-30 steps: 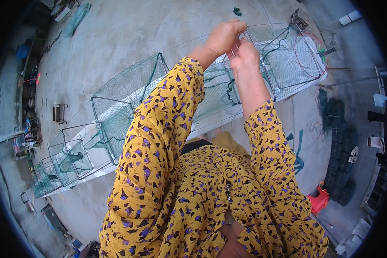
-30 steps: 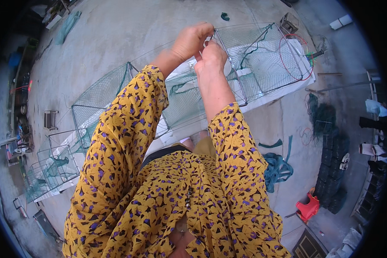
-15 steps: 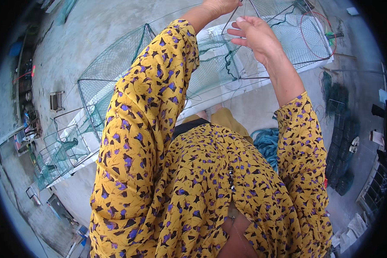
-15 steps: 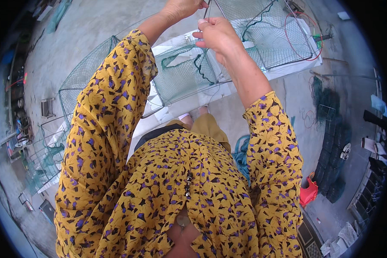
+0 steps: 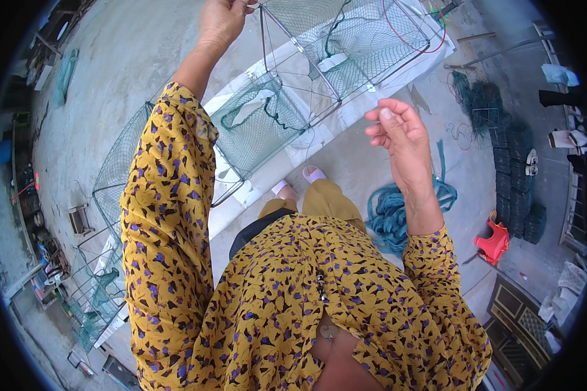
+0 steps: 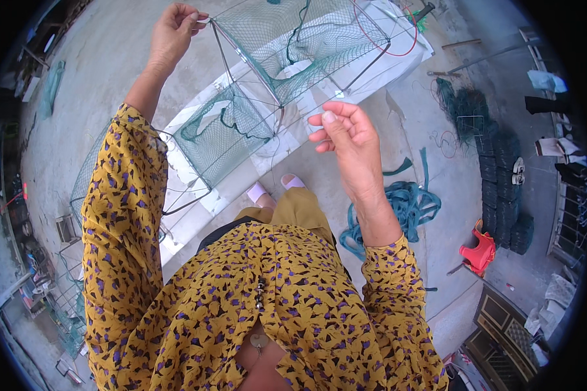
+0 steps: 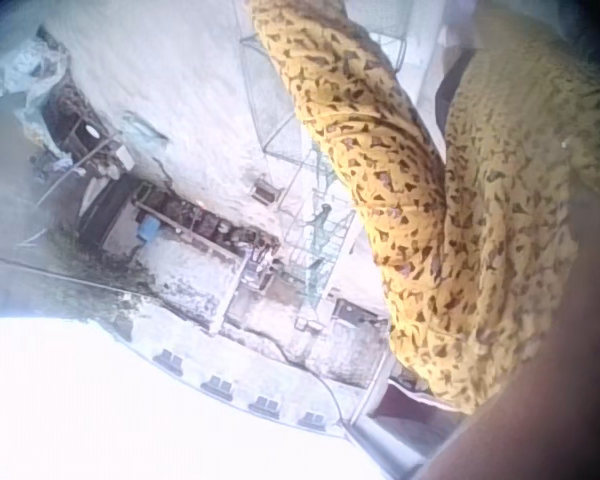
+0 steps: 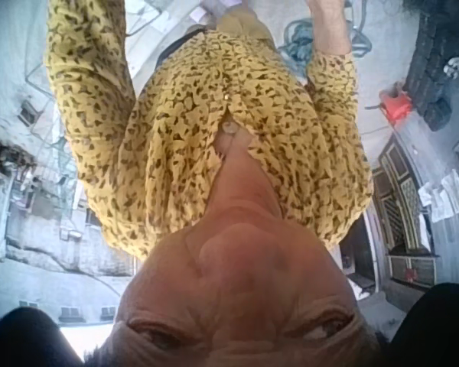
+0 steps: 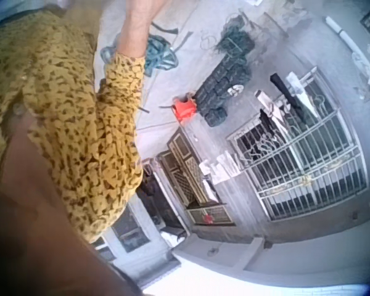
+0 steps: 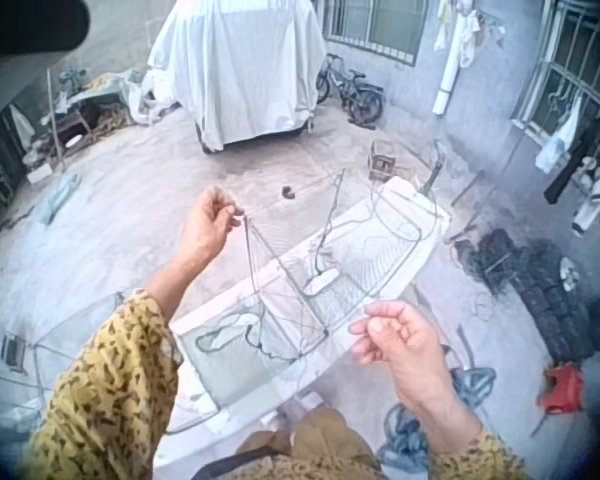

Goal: The person assembles green mesh fishing traps by threading and tying wire through the metal frames and netting, moving from one trap to another along a series of traps laid out on a table.

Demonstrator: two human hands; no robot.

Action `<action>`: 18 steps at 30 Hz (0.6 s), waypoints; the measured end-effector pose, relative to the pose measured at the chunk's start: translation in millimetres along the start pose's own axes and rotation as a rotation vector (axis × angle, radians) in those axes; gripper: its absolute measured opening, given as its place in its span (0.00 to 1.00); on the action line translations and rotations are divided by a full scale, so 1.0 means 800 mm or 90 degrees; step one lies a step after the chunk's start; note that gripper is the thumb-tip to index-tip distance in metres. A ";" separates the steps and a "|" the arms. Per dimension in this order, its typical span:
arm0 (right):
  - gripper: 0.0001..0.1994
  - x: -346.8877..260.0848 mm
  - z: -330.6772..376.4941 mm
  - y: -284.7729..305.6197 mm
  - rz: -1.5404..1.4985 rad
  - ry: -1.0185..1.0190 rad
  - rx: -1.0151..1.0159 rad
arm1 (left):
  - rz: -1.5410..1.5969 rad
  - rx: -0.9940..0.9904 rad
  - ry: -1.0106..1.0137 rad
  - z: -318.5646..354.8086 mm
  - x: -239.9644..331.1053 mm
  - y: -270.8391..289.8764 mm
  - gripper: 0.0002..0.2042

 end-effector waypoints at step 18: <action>0.09 0.299 0.093 0.066 0.127 -0.418 -0.067 | 0.100 -0.086 0.103 0.322 0.151 0.073 0.04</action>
Point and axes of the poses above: each hand's wrist, its own z-axis away from the middle knuckle, its own y-axis out of the back of the hand, x = y × z, the point moved 9 cm from there along -z, towards the middle knuckle, and after that the axes turned 11 degrees about y, right-handed, at the moved point
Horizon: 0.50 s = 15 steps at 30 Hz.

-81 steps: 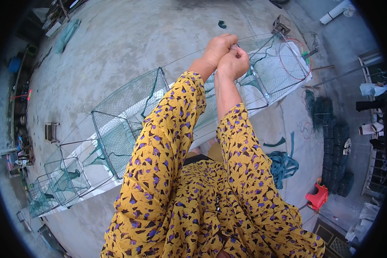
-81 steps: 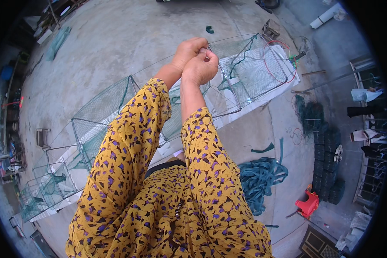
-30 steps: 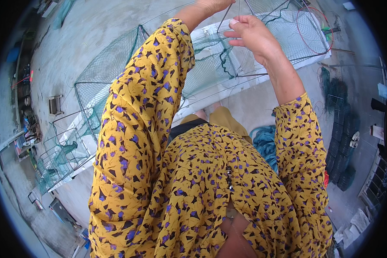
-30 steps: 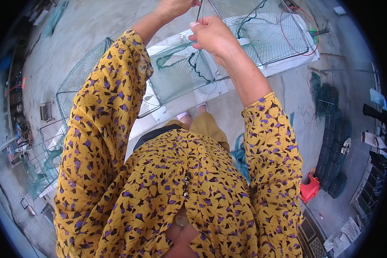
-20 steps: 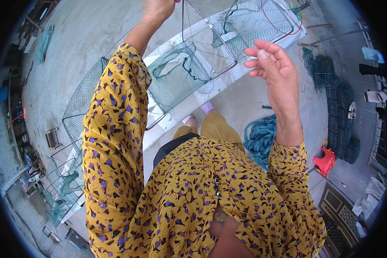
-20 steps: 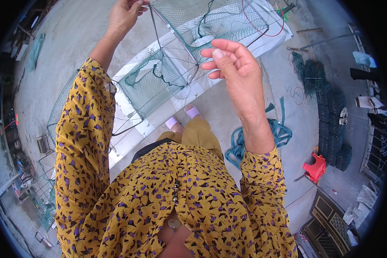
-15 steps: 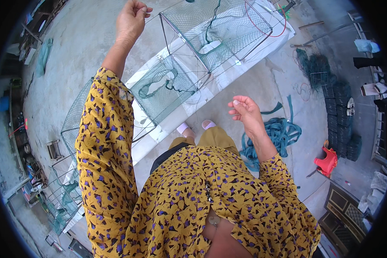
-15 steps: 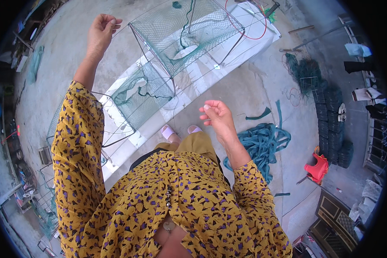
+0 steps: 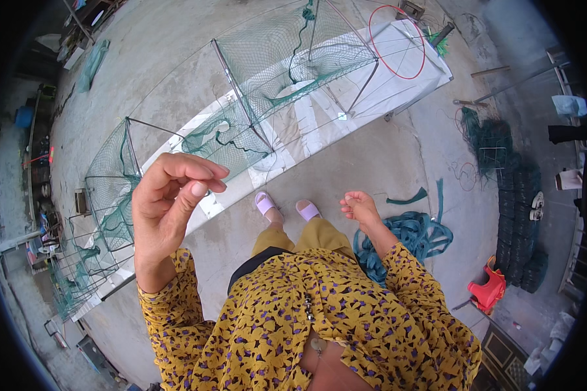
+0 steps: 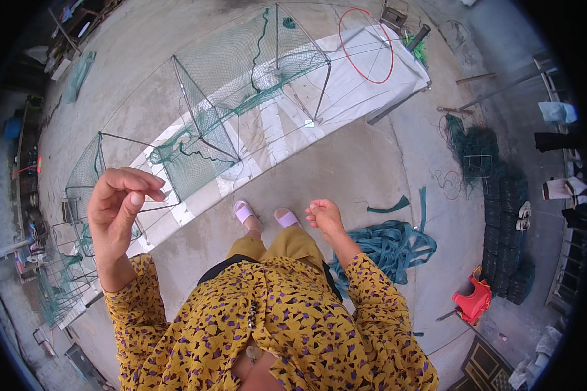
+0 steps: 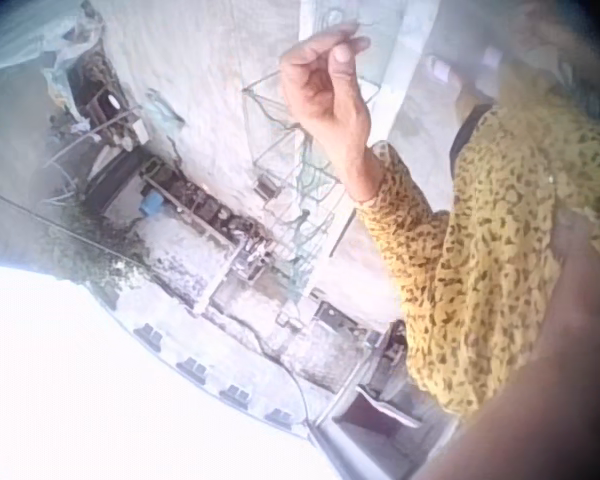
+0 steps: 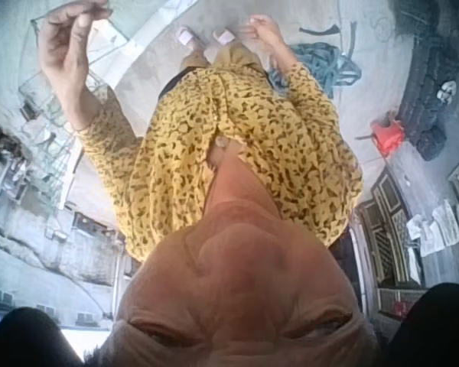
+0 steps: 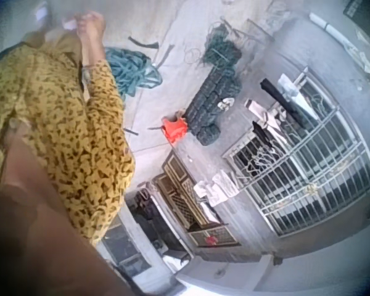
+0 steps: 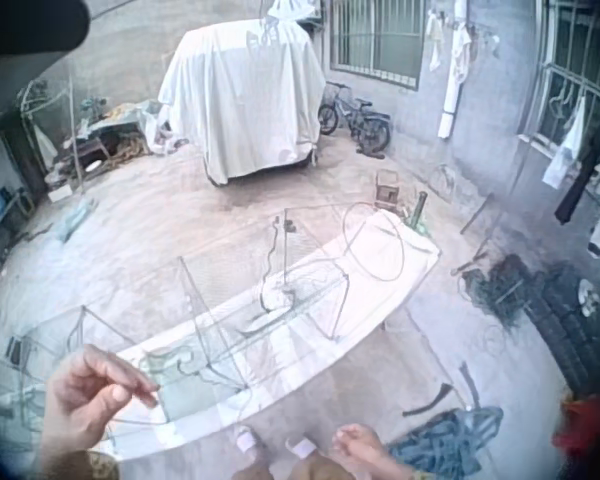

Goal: The person assembles green mesh fishing traps by threading and tying wire through the metal frames and netting, moving from one trap to another along a series of traps laid out on a table.

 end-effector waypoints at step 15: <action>0.09 -0.012 -0.072 -0.083 0.252 -0.020 -0.249 | -0.100 0.324 0.180 0.194 -0.103 0.012 0.04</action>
Point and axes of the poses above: each hand's wrist, its own z-axis away from the middle knuckle, its own y-axis out of the back of the hand, x = y × z, the point moved 9 cm from there along -z, towards the middle knuckle, and after that the axes turned 11 degrees about y, right-handed, at the moved point
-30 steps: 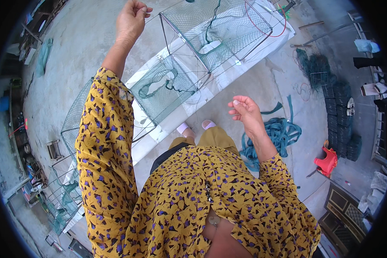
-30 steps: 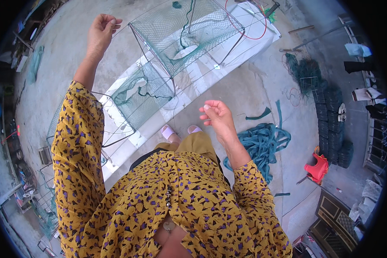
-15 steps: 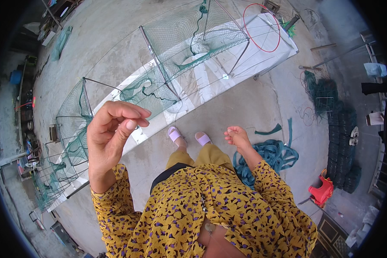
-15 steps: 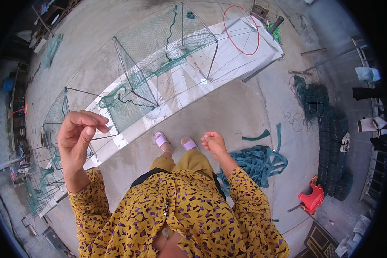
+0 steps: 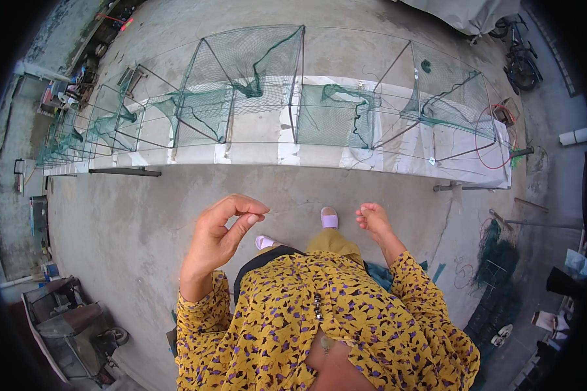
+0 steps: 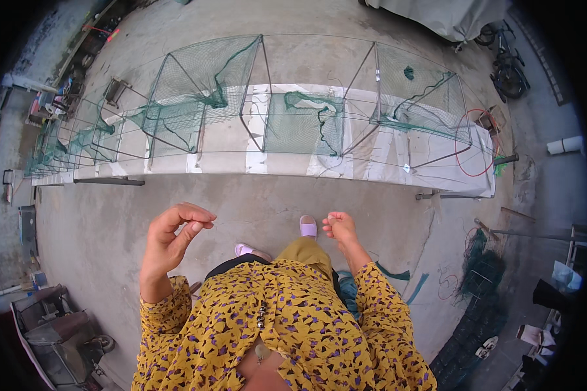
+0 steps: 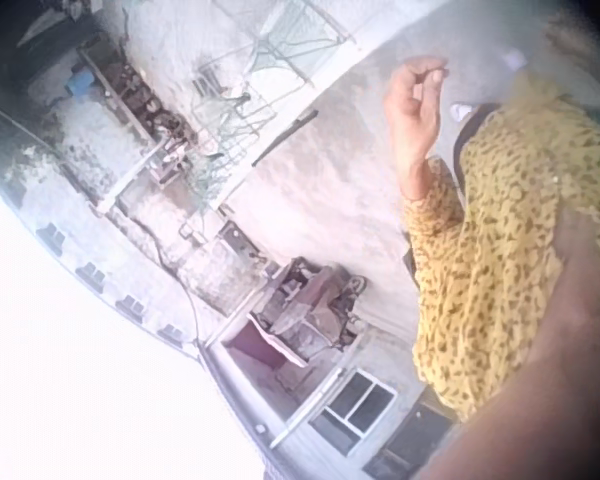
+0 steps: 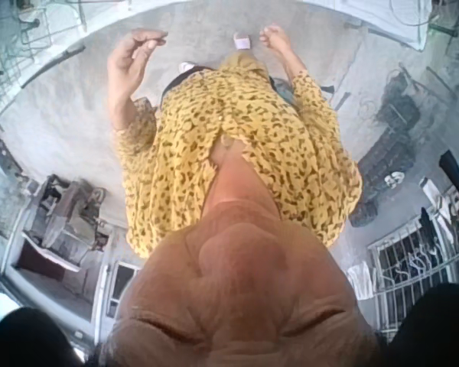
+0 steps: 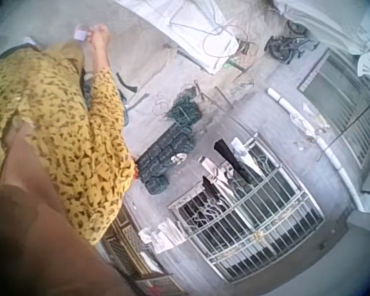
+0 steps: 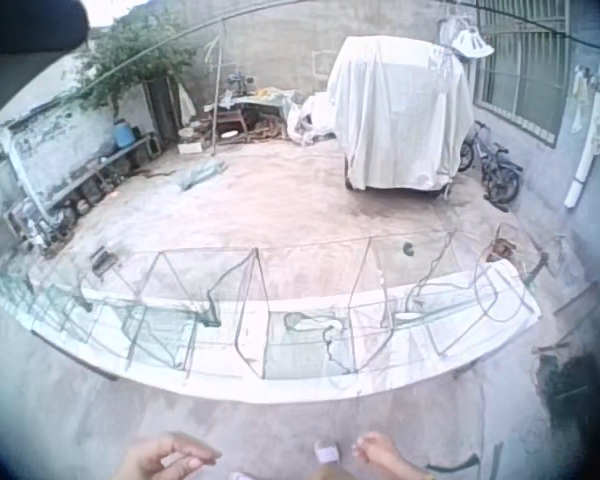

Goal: The person assembles green mesh fishing traps by threading and tying wire through the metal frames and netting, moving from one trap to another along a series of traps laid out on a table.

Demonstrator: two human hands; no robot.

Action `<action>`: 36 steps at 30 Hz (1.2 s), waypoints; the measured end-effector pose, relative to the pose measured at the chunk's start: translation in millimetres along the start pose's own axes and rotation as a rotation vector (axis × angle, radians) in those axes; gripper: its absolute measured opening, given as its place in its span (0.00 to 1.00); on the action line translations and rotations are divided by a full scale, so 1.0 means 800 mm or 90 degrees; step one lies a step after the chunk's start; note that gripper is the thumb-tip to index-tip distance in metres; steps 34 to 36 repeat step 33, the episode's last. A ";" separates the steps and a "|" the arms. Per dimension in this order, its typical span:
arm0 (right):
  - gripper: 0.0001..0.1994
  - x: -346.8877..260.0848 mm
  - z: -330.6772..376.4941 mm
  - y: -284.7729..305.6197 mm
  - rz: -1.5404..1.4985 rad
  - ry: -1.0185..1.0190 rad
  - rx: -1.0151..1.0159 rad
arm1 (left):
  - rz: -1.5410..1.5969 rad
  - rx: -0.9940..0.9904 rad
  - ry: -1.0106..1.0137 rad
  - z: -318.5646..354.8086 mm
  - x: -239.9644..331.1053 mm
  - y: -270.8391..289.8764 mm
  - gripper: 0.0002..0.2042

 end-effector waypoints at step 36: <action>0.09 -0.135 -0.166 -0.309 0.220 -0.015 -0.374 | 0.094 0.697 0.278 0.162 -0.163 0.167 0.22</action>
Point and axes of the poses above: each hand's wrist, its own z-axis away from the middle knuckle, its own y-axis out of the back of the hand, x = y × z, the point moved 9 cm from there along -z, towards the middle knuckle, and after that the axes turned 11 degrees about y, right-handed, at the moved point
